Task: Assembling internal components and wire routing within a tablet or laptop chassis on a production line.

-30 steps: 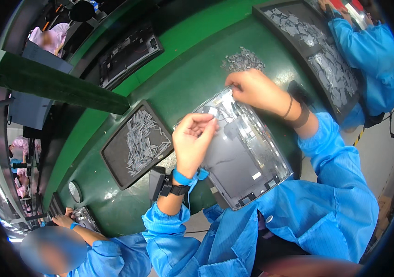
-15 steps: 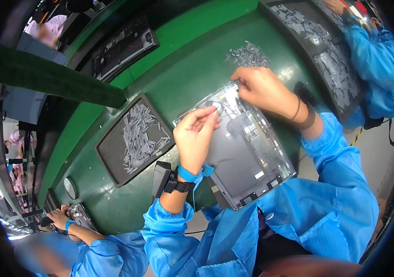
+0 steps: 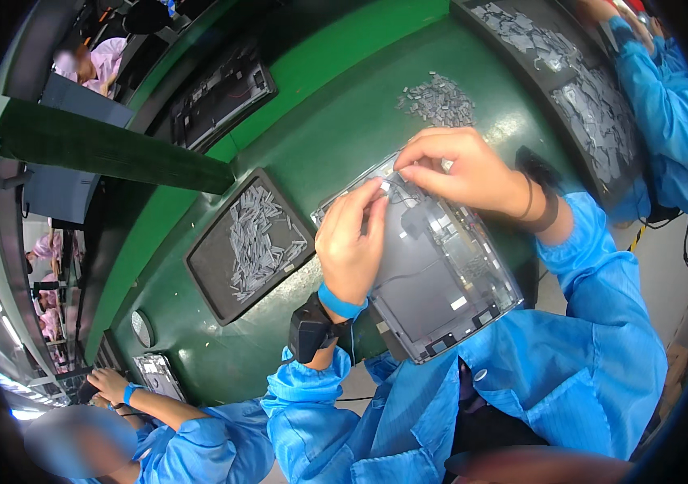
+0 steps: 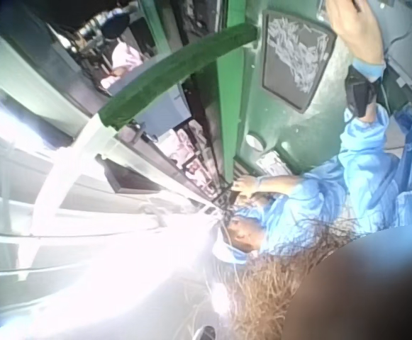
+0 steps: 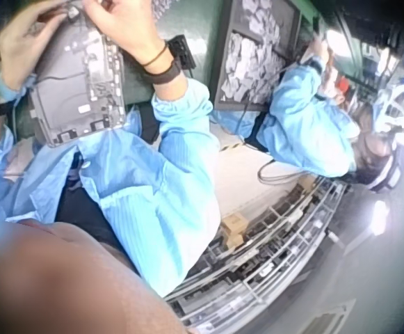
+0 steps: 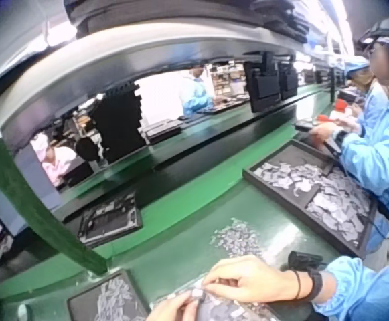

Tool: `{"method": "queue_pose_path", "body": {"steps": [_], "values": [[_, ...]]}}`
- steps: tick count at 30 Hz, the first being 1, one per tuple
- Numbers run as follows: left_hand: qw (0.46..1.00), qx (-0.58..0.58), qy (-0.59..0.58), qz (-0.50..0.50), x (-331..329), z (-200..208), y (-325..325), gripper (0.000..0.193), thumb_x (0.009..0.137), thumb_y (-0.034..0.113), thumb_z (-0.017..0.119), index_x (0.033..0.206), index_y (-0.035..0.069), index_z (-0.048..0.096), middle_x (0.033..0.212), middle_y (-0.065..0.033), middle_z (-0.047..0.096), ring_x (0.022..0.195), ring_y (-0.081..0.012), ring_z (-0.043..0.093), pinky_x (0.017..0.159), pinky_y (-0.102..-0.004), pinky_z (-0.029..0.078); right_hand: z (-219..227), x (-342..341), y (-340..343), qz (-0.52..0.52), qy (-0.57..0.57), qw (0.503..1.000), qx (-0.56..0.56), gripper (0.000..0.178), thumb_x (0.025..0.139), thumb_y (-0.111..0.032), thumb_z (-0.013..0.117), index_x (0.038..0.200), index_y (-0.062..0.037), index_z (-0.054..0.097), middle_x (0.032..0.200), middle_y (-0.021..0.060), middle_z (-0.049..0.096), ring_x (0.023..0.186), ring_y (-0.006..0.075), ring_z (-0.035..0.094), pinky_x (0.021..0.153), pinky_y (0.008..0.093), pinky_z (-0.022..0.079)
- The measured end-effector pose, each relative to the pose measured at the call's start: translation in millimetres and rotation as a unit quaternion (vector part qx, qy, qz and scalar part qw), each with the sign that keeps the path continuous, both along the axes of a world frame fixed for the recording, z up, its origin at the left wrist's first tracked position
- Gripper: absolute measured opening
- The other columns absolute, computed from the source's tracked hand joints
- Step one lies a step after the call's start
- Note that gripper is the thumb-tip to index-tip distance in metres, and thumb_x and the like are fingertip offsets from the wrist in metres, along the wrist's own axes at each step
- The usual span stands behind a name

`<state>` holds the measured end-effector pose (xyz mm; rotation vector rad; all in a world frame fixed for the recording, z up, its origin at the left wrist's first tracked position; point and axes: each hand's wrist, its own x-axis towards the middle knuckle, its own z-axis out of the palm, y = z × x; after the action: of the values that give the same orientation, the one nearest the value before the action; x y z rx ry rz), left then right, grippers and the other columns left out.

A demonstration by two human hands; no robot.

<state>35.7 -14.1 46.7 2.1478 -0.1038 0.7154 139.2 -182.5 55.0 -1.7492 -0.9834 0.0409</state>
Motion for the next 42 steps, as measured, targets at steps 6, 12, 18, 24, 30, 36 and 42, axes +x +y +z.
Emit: {"method": "queue_pose_path", "body": {"steps": [6,12,18,24,30,36,42], "values": [[0.997,0.08,-0.004,-0.015,9.2,1.6,-1.1,0.028,0.077,-0.002,0.069,0.104,0.003,0.065,0.087,-0.0137,0.067,0.079,-0.0286,0.065,0.072,-0.0357,0.052,1.1,0.3,-1.9,0.021,0.027,0.999,-0.012,0.012,0.081,-0.01,0.068,0.089,-0.0016,0.069,0.075,0.008,0.064,0.061,0.0132,0.06,0.054,0.0265,0.047],[0.984,0.162,-0.054,-0.042,19.7,3.1,2.1,0.036,0.076,-0.005,0.07,0.111,0.003,0.064,0.085,-0.0123,0.067,0.075,-0.0239,0.066,0.069,-0.0323,0.053,5.8,5.4,-2.7,0.018,-0.038,0.998,-0.051,0.011,0.079,-0.009,0.069,0.086,-0.0009,0.068,0.078,0.0114,0.066,0.064,0.0207,0.064,0.057,0.0304,0.05],[0.979,0.18,-0.084,-0.055,42.7,7.4,1.1,0.041,0.077,-0.006,0.069,0.116,0.004,0.062,0.085,-0.0125,0.067,0.077,-0.0253,0.065,0.069,-0.0337,0.052,16.8,23.9,-2.5,0.011,-0.013,0.998,-0.054,0.013,0.079,-0.011,0.068,0.085,0.0005,0.067,0.077,0.0141,0.066,0.067,0.0259,0.065,0.061,0.0334,0.051],[0.986,0.154,-0.045,-0.037,51.9,9.8,6.1,0.027,0.079,-0.001,0.067,0.105,0.003,0.066,0.092,-0.0131,0.067,0.084,-0.0281,0.063,0.076,-0.0353,0.05,2.4,43.4,-1.4,-0.009,-0.315,0.947,-0.062,0.009,0.078,-0.011,0.066,0.079,-0.0066,0.058,0.078,0.0053,0.057,0.077,0.0237,0.058,0.068,0.0353,0.048],[0.983,0.156,0.087,-0.036,54.8,-8.2,11.4,0.014,0.084,0.009,0.063,0.092,0.001,0.07,0.094,-0.0129,0.068,0.089,-0.0302,0.061,0.08,-0.0367,0.048,-15.8,43.8,-3.9,-0.015,-0.393,0.913,-0.106,0.01,0.073,-0.013,0.065,0.073,-0.0081,0.056,0.076,0.0034,0.054,0.078,0.0203,0.055,0.069,0.0324,0.048],[0.985,0.132,0.098,-0.054,60.5,-12.7,8.8,0.012,0.082,0.01,0.066,0.088,0.0,0.07,0.086,-0.0131,0.068,0.077,-0.0285,0.064,0.071,-0.0348,0.051,-17.1,41.7,-1.4,-0.032,-0.415,0.898,-0.144,0.008,0.073,-0.014,0.063,0.073,-0.0085,0.058,0.082,0.0027,0.056,0.082,0.0195,0.055,0.071,0.0316,0.047],[0.981,0.164,0.089,-0.044,61.9,-9.7,5.8,0.01,0.082,0.009,0.066,0.085,0.0,0.07,0.085,-0.0129,0.068,0.077,-0.0287,0.065,0.071,-0.0349,0.051,-22.0,41.2,1.5,-0.059,-0.333,0.929,-0.15,0.008,0.073,-0.015,0.064,0.075,-0.0069,0.062,0.08,0.0049,0.061,0.08,0.0234,0.06,0.07,0.0351,0.05]]}}
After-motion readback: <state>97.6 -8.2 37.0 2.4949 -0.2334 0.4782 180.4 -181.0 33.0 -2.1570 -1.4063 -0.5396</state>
